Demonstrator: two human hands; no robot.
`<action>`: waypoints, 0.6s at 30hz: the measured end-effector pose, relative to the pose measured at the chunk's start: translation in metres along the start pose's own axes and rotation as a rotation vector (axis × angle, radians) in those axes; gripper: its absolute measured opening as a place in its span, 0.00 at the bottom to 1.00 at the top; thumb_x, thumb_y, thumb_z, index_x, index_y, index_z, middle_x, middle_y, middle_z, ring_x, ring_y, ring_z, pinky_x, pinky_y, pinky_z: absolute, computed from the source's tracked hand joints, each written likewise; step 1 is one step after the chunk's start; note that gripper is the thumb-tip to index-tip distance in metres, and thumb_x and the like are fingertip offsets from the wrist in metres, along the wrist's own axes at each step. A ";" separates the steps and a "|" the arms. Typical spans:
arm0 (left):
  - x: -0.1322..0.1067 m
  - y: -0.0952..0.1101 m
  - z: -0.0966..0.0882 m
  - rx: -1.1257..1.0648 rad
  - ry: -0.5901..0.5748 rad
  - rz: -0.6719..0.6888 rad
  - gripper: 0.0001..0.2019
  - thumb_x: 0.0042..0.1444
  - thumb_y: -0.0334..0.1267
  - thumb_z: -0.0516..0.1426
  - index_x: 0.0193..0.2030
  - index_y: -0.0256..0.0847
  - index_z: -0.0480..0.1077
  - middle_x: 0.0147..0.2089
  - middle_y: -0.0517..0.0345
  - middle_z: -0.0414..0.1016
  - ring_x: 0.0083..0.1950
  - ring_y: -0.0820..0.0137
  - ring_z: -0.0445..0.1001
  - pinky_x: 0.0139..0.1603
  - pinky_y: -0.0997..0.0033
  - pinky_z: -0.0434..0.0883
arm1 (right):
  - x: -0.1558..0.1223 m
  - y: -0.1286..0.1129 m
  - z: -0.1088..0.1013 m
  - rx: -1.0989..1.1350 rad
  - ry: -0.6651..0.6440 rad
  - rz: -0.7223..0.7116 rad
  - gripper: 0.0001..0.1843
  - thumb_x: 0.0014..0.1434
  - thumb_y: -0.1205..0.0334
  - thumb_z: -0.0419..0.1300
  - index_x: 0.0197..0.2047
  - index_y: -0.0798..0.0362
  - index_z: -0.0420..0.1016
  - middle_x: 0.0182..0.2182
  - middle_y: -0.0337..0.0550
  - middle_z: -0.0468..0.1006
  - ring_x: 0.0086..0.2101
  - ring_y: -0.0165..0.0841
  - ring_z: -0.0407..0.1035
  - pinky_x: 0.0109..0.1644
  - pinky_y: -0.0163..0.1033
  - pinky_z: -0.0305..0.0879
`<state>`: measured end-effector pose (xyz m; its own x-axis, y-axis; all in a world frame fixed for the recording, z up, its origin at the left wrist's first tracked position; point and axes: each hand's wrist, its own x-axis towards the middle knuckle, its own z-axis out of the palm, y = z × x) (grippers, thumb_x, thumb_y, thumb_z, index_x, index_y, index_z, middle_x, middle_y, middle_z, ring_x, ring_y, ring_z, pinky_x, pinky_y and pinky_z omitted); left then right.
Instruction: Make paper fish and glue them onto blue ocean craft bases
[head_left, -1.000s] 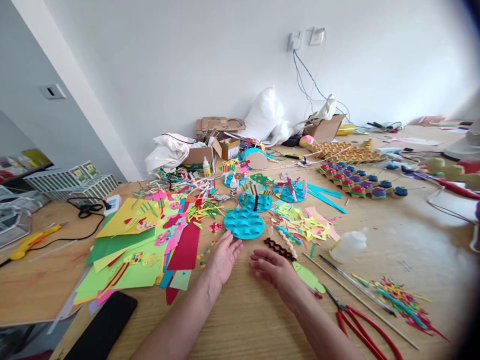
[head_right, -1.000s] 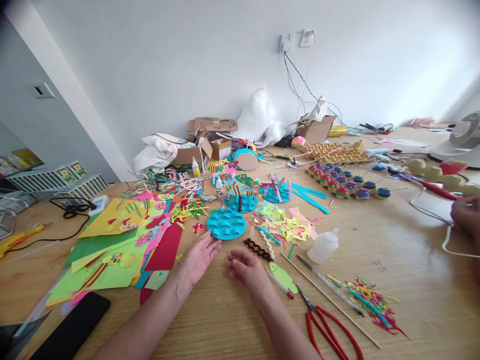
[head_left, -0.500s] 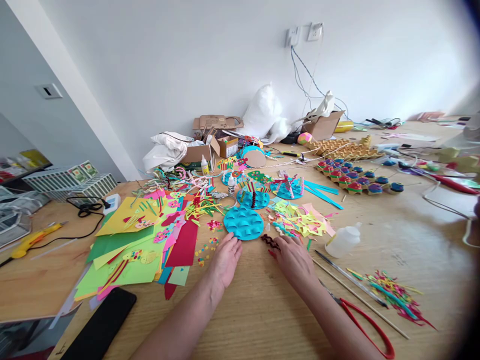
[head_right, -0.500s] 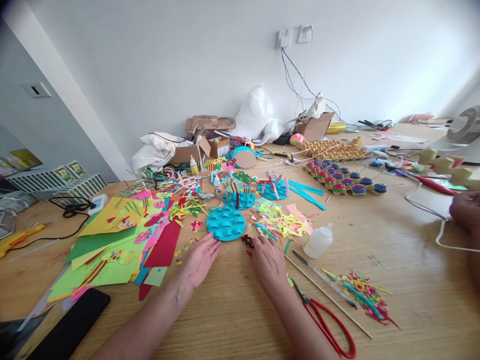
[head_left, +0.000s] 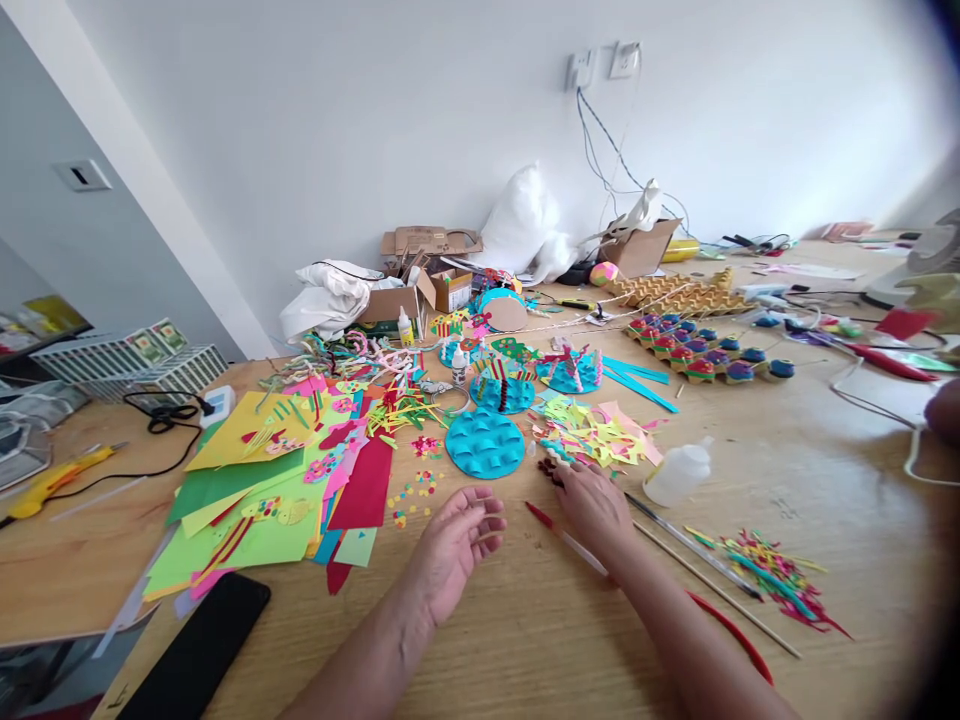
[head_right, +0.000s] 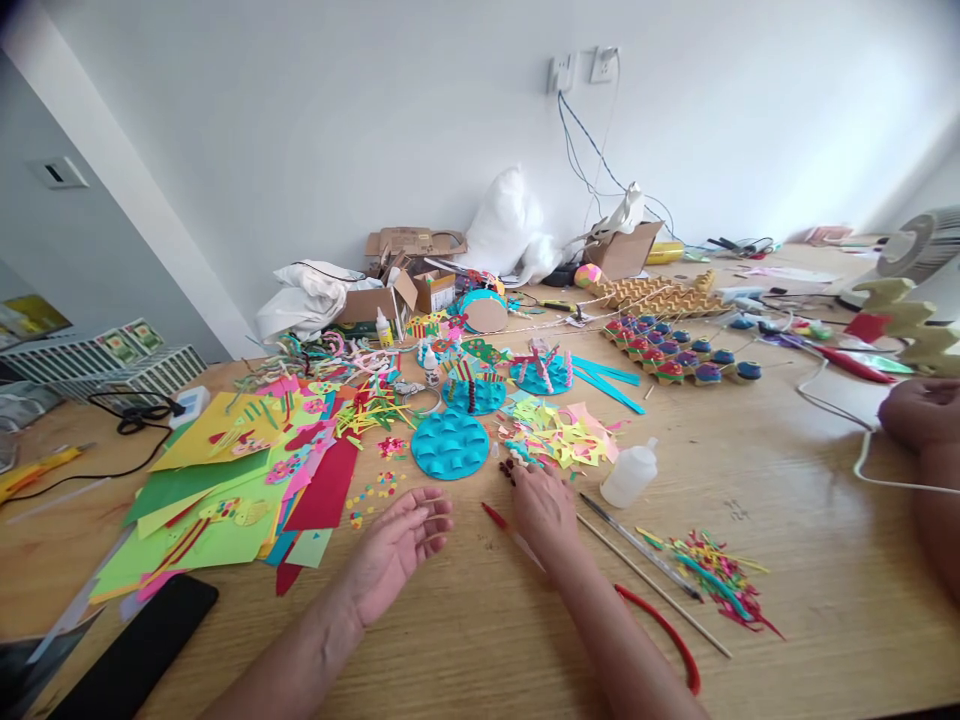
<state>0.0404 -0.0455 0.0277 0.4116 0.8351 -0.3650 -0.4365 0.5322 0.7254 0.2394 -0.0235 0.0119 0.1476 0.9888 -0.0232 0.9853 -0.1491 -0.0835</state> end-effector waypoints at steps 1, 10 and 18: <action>-0.003 0.000 -0.002 0.039 -0.026 0.008 0.08 0.51 0.31 0.55 0.40 0.37 0.66 0.41 0.51 0.70 0.38 0.71 0.70 0.38 0.73 0.65 | 0.000 0.004 -0.003 0.007 -0.009 0.003 0.12 0.57 0.66 0.48 0.39 0.50 0.72 0.37 0.45 0.75 0.41 0.39 0.66 0.37 0.37 0.55; -0.010 -0.014 -0.009 0.558 -0.230 0.093 0.07 0.47 0.35 0.56 0.35 0.38 0.69 0.32 0.56 0.70 0.34 0.72 0.67 0.37 0.74 0.63 | 0.005 0.028 -0.011 0.010 -0.073 0.091 0.14 0.54 0.56 0.52 0.42 0.52 0.69 0.39 0.49 0.74 0.39 0.40 0.68 0.32 0.36 0.55; -0.006 -0.033 -0.019 1.024 -0.254 0.208 0.12 0.49 0.29 0.49 0.38 0.40 0.70 0.35 0.57 0.72 0.37 0.70 0.68 0.38 0.74 0.63 | 0.010 0.021 -0.005 -0.028 -0.114 0.048 0.09 0.50 0.67 0.51 0.35 0.54 0.70 0.38 0.49 0.74 0.40 0.40 0.67 0.33 0.36 0.53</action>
<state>0.0374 -0.0651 -0.0053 0.6122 0.7796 -0.1319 0.3121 -0.0850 0.9463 0.2616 -0.0171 0.0148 0.1857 0.9727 -0.1395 0.9796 -0.1944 -0.0515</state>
